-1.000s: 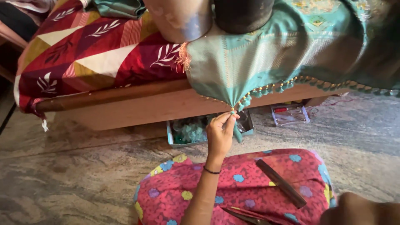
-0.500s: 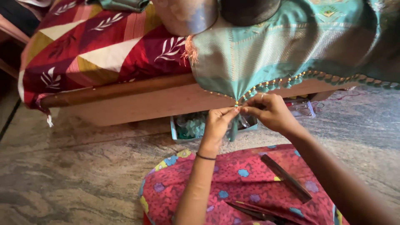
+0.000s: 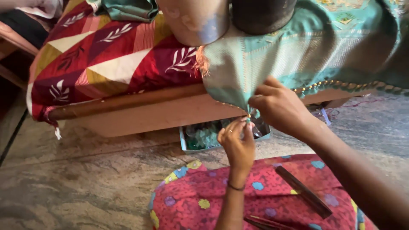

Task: Tying decorative tassels on the edge of a saree.

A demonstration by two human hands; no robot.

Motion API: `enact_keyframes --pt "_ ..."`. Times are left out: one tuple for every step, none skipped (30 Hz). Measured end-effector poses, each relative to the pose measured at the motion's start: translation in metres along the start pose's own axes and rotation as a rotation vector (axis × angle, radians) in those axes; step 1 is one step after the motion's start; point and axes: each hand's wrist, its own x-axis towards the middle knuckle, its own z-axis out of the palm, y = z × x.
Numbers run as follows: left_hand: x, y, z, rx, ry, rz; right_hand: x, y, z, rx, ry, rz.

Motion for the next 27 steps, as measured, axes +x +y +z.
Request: enact_keyframes --pt "-0.003 0.001 0.003 0.004 0.016 -0.013 0.013 -0.005 -0.001 0.016 -0.040 -0.086" --pt "-0.007 0.002 0.006 0.007 0.036 -0.031 0.026 -0.011 -0.003 0.032 -0.085 -0.175" --pt "-0.006 0.001 0.005 0.008 0.039 -0.028 0.035 -0.010 0.006 0.031 -0.082 -0.178" --pt "-0.005 0.001 0.004 0.053 0.087 -0.027 0.045 -0.009 0.014 0.011 -0.198 -0.262" --pt "-0.004 0.001 0.003 0.099 0.136 -0.027 0.054 -0.009 0.022 -0.009 -0.315 -0.346" --pt "-0.001 0.007 -0.002 0.102 0.138 -0.025 0.056 -0.003 0.033 -0.008 -0.311 -0.348" --pt "0.002 0.013 -0.007 0.191 0.167 0.040 0.057 0.003 0.044 -0.062 -0.417 -0.365" --pt "0.005 0.019 -0.012 0.281 0.194 0.105 0.058 0.009 0.055 -0.116 -0.522 -0.378" --pt "0.003 0.016 -0.012 0.285 0.192 0.107 0.054 0.007 0.049 -0.113 -0.519 -0.377" --pt "0.003 0.013 -0.009 0.300 0.174 0.110 0.050 0.006 0.042 -0.057 -0.451 -0.353" --pt "0.003 0.010 -0.007 0.316 0.156 0.113 0.046 0.006 0.035 -0.001 -0.384 -0.329" --pt "0.003 0.010 -0.007 0.311 0.154 0.110 0.037 -0.002 0.021 -0.003 -0.389 -0.326" --pt "0.003 0.009 -0.006 0.222 0.148 0.035 0.027 -0.010 0.007 0.092 -0.191 -0.257" --pt "0.001 0.009 -0.006 0.133 0.140 -0.044 0.016 -0.018 -0.006 0.185 0.005 -0.185" --pt "0.000 0.008 -0.005 0.129 0.136 -0.051 -0.002 -0.015 0.002 0.184 -0.003 -0.181" --pt "0.000 0.007 -0.005 0.038 0.106 -0.125 -0.020 -0.011 0.010 0.242 0.067 -0.040" --pt "0.000 0.006 -0.006 -0.053 0.076 -0.199 -0.038 -0.008 0.017 0.298 0.136 0.102" --pt "-0.001 0.000 -0.002 -0.053 0.073 -0.200 -0.044 -0.008 0.025 0.297 0.135 0.106" --pt "-0.002 -0.005 0.002 -0.192 0.049 -0.234 -0.050 -0.009 0.033 0.368 0.098 0.199" --pt "-0.003 -0.011 0.005 -0.329 0.025 -0.266 -0.056 -0.010 0.042 0.441 0.062 0.293" --pt "-0.003 -0.012 0.005 -0.328 0.022 -0.266 -0.059 -0.008 0.052 0.442 0.064 0.296" --pt "-0.003 -0.012 0.005 -0.442 -0.004 -0.316 -0.061 -0.006 0.062 0.473 0.064 0.298" --pt "-0.002 -0.012 0.005 -0.556 -0.031 -0.365 -0.063 -0.004 0.073 0.504 0.064 0.299" --pt "-0.002 -0.009 0.002 -0.553 -0.030 -0.365 -0.064 -0.004 0.071 0.508 0.064 0.298" --pt "-0.001 -0.006 -0.001 -0.464 -0.029 -0.334 -0.065 -0.005 0.069 0.499 0.086 0.270" --pt "0.001 -0.004 -0.004 -0.374 -0.028 -0.300 -0.064 -0.005 0.068 0.492 0.110 0.240" --pt "0.002 -0.006 -0.005 -0.367 -0.027 -0.298 -0.066 -0.005 0.058 0.498 0.113 0.238"
